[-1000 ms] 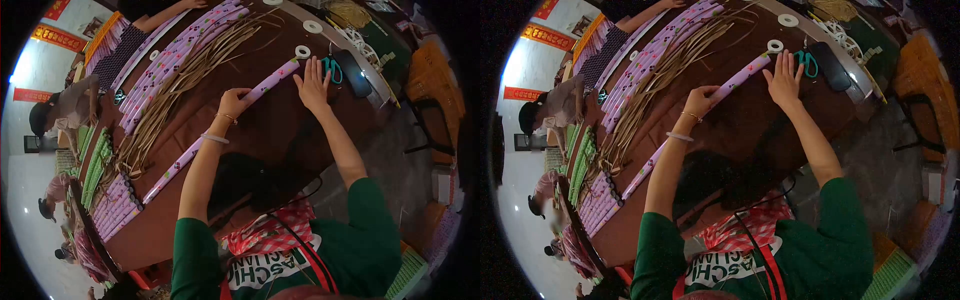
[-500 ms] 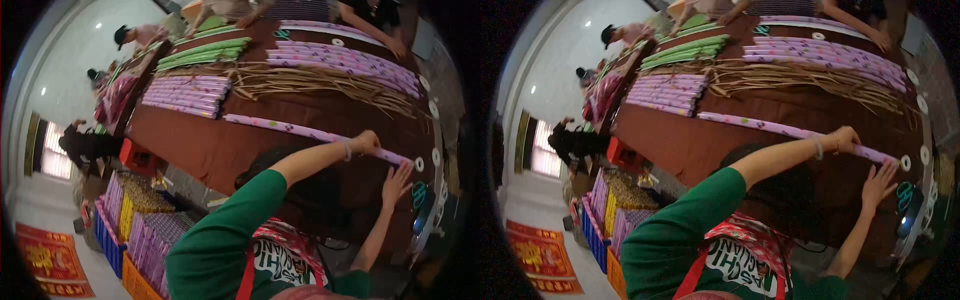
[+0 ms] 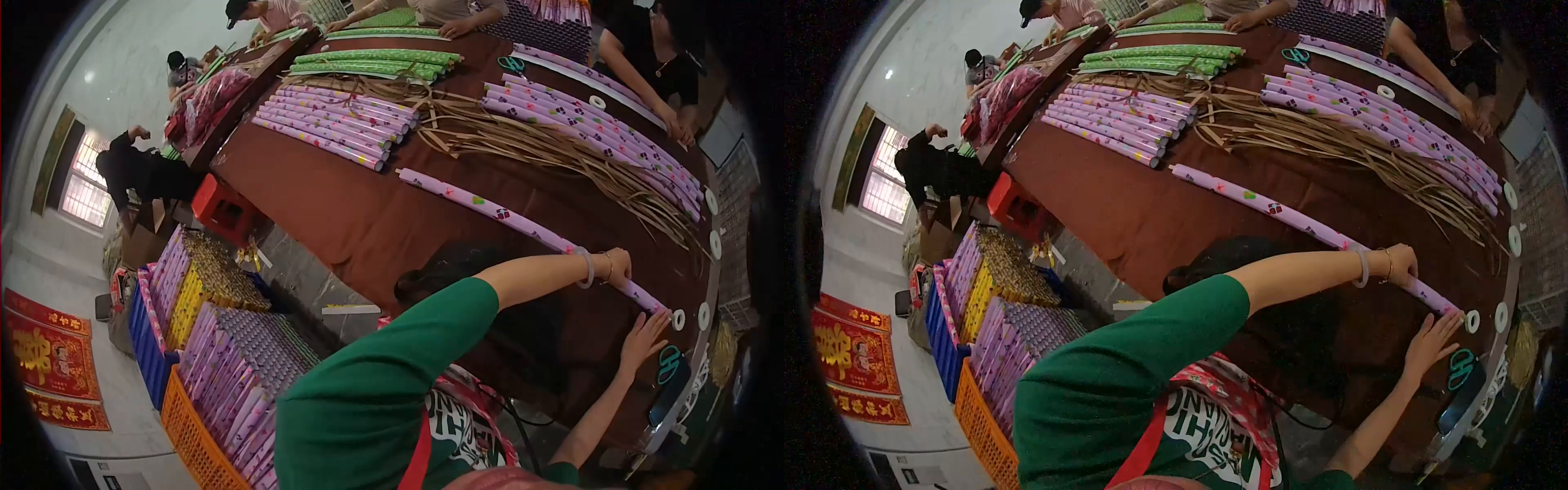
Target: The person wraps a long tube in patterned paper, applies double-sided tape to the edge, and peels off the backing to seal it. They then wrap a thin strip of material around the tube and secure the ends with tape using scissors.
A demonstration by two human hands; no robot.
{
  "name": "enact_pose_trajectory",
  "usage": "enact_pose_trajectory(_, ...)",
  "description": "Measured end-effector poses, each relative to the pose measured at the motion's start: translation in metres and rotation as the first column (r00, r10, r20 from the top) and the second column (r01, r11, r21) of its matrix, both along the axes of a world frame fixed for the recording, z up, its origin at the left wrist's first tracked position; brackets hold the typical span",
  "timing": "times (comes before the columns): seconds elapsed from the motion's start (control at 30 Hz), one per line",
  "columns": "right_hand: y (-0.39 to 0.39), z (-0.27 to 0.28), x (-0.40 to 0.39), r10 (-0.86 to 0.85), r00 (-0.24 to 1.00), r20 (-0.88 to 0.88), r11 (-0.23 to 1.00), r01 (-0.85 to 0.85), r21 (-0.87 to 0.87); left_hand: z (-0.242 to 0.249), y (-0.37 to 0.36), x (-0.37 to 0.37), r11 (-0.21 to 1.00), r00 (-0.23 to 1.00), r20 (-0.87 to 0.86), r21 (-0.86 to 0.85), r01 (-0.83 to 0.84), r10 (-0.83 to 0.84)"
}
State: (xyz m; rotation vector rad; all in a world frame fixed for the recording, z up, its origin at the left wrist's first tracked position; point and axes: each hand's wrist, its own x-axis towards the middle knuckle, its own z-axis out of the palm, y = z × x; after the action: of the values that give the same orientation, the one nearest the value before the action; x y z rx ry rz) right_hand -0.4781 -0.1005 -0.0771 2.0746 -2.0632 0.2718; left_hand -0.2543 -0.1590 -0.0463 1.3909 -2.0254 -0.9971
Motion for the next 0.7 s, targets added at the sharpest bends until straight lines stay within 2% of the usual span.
enact_pose_trajectory(0.1,0.02,0.047,0.041,-0.209,0.957,-0.203,0.903,0.268,0.336,0.0,-0.002,0.001,1.0,1.0,-0.021,0.02,0.021,-0.02)
enact_pose_trajectory(0.13,0.013,0.014,0.024,-0.254,0.967,0.003,0.929,0.243,0.281,0.003,-0.001,0.004,0.996,0.999,-0.028,0.077,0.04,-0.038)
enact_pose_trajectory(0.2,0.019,0.025,0.031,-0.27,0.957,-0.104,0.942,0.285,0.176,-0.013,-0.01,0.0,0.992,0.997,0.009,-0.099,0.083,-0.082)
enact_pose_trajectory(0.23,0.022,0.015,0.025,-0.095,0.995,0.018,0.993,0.096,-0.065,0.012,0.003,0.008,0.996,0.996,0.013,0.015,0.092,-0.092)
enact_pose_trajectory(0.27,0.016,0.012,0.024,0.084,0.994,0.077,0.968,-0.063,-0.244,0.008,0.003,0.007,0.995,0.995,0.02,-0.028,0.1,-0.1)
enact_pose_trajectory(0.33,0.022,0.047,0.048,0.367,0.93,0.029,0.897,-0.346,-0.276,0.006,0.004,0.009,0.991,0.995,0.013,-0.088,0.103,-0.103)
enact_pose_trajectory(0.4,0.013,0.045,0.05,0.435,0.9,0.031,0.883,-0.42,-0.211,0.013,0.006,0.011,0.989,0.993,0.042,-0.091,0.117,-0.113)
enact_pose_trajectory(0.43,0.008,0.042,0.049,0.422,0.899,0.116,0.903,-0.406,-0.141,0.012,0.006,0.011,0.987,0.992,0.033,-0.099,0.128,-0.125)
enact_pose_trajectory(0.5,-0.001,0.04,0.045,0.516,0.846,0.134,0.856,-0.502,-0.126,0.008,0.007,0.013,0.982,0.998,-0.006,-0.177,0.067,-0.069)
enact_pose_trajectory(0.53,-0.003,0.037,0.046,0.548,0.83,0.1,0.827,-0.52,-0.213,0.01,0.011,0.017,0.958,0.996,-0.078,-0.287,0.02,-0.044)
enact_pose_trajectory(0.6,-0.005,0.036,0.044,0.554,0.825,0.112,0.827,-0.53,-0.189,0.022,0.014,0.024,0.991,0.943,-0.334,-0.129,-0.042,-0.003)
enact_pose_trajectory(0.67,0.0,0.043,0.049,0.537,0.837,0.107,0.835,-0.51,-0.209,0.035,0.011,0.033,0.979,0.838,-0.545,-0.156,-0.131,0.025)
enact_pose_trajectory(0.7,0.001,0.043,0.05,0.527,0.842,0.114,0.843,-0.502,-0.194,0.053,0.016,0.051,0.977,0.898,-0.441,-0.198,-0.08,-0.016)
